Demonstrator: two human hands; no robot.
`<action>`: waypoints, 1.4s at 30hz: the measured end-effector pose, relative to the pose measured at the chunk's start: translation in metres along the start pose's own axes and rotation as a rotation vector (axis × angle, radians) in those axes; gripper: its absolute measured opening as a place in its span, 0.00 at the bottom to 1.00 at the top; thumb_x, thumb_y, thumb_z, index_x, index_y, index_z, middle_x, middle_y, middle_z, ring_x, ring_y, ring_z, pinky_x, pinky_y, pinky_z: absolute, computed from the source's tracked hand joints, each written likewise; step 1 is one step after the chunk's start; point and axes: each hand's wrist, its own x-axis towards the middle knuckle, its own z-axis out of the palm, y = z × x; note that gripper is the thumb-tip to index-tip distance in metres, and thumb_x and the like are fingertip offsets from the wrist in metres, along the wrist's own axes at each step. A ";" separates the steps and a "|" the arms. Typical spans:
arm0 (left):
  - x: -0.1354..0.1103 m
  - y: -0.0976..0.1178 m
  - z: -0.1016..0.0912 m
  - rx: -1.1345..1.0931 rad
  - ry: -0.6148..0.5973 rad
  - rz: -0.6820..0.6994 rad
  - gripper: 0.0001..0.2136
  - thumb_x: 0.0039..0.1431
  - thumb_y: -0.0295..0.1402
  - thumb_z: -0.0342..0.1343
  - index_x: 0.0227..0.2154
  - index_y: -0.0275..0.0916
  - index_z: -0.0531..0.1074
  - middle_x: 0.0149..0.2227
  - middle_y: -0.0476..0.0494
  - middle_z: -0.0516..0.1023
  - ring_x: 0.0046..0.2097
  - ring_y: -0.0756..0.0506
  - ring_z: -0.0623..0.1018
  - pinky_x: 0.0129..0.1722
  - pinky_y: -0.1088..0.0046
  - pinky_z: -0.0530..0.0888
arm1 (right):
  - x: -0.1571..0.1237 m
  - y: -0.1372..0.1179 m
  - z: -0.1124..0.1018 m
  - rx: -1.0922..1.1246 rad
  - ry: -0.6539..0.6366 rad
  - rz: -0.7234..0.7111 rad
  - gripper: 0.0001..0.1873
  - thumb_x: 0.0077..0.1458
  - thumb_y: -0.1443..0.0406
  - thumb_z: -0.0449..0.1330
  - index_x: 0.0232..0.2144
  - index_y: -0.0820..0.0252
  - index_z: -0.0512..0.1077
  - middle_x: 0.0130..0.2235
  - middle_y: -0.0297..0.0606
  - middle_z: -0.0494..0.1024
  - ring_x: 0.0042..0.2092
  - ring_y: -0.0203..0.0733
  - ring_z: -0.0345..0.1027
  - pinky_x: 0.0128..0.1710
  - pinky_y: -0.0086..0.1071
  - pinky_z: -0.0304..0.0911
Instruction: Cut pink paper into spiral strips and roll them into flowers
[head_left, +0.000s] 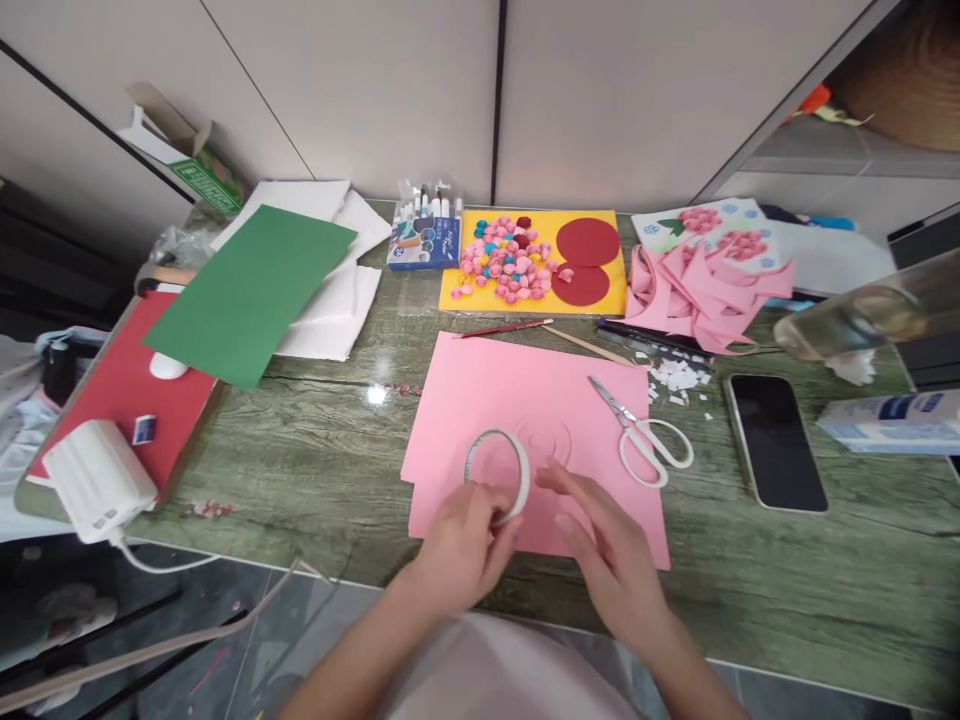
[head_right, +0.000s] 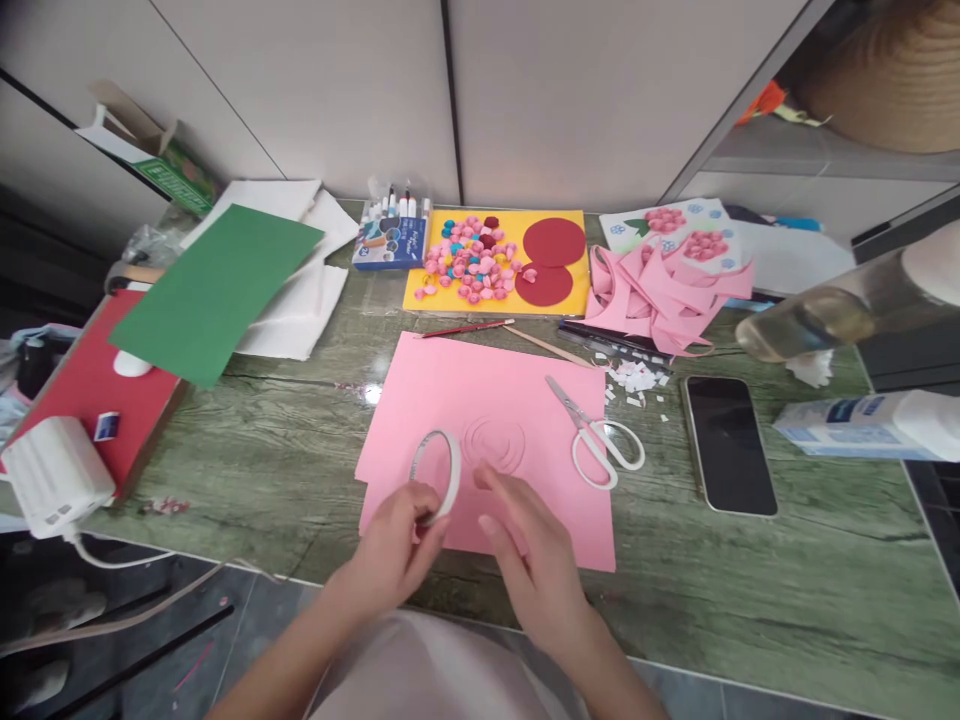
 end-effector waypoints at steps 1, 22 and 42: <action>-0.002 0.002 0.008 0.015 0.017 0.063 0.01 0.60 0.29 0.46 0.33 0.38 0.60 0.24 0.48 0.69 0.25 0.50 0.68 0.23 0.75 0.66 | -0.004 -0.001 0.003 0.050 0.008 0.021 0.20 0.61 0.65 0.52 0.55 0.51 0.65 0.53 0.40 0.73 0.52 0.41 0.68 0.50 0.35 0.67; -0.006 0.005 0.022 0.013 -0.064 0.046 0.10 0.63 0.29 0.41 0.27 0.37 0.64 0.24 0.45 0.69 0.27 0.47 0.65 0.26 0.70 0.63 | -0.007 0.012 0.022 0.601 0.106 0.413 0.08 0.54 0.61 0.61 0.35 0.57 0.74 0.36 0.38 0.79 0.39 0.40 0.73 0.42 0.33 0.69; 0.009 0.005 0.016 0.083 -0.003 0.101 0.10 0.63 0.28 0.41 0.28 0.36 0.65 0.23 0.45 0.68 0.27 0.46 0.63 0.27 0.69 0.62 | 0.004 0.005 0.018 0.565 0.136 0.330 0.08 0.54 0.62 0.61 0.37 0.57 0.75 0.38 0.40 0.79 0.41 0.41 0.73 0.44 0.36 0.70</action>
